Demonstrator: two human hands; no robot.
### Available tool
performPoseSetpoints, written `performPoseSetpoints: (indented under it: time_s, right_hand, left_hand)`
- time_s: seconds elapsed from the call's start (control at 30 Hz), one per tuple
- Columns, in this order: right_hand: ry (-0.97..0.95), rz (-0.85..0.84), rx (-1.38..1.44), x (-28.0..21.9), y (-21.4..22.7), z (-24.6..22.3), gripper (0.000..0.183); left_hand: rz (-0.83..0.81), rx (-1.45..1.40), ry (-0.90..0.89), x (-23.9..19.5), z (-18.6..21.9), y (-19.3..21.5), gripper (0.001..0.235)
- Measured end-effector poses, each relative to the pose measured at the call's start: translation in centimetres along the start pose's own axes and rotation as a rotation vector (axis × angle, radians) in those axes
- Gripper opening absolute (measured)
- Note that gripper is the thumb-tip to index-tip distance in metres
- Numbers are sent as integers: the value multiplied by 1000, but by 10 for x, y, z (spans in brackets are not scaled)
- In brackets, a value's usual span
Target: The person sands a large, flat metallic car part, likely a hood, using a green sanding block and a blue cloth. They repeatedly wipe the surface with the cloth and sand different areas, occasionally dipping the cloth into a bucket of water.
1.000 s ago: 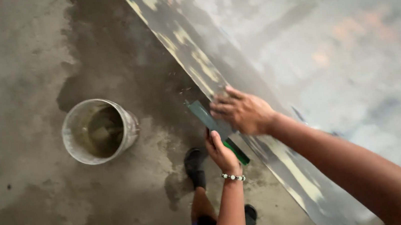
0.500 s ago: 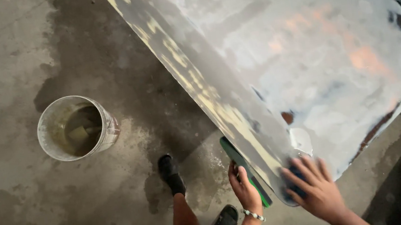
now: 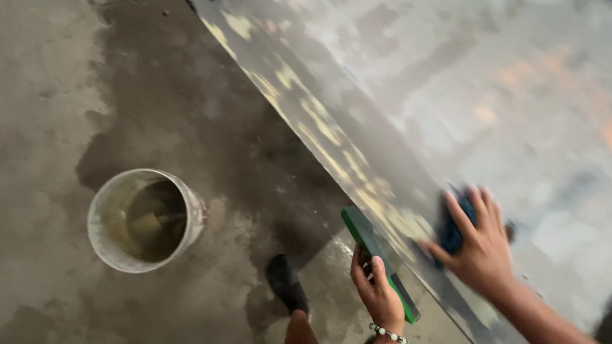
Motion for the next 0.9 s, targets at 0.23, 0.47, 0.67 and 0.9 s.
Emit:
performPoseSetpoints:
  time_s: [0.23,0.47,0.67,0.9]
  right_hand:
    - [186,28,49,233,-55,-43,83]
    - [513,-185,-110,321,-108,-103,65]
    - [837,-437,-212,242,-118,-115,57]
    - [809,-600,-190,52,-75,-85,65]
  left_hand:
    - [82,88,9,71,59,27,55]
    - [117,24,-131,135,94,44,53]
    - [102,-6,-258,126,121,33,48]
    - [241,-31,-156,85,52,44,50]
Point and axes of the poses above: each hand's wrist, its own x-axis towards the middle knuckle, its own y-axis out of the back of the hand, z = x × y, the point moved 6 cm from there along x, towards the middle knuckle, and after that the axes turned 14 degrees about y, right-handed, at the moved point
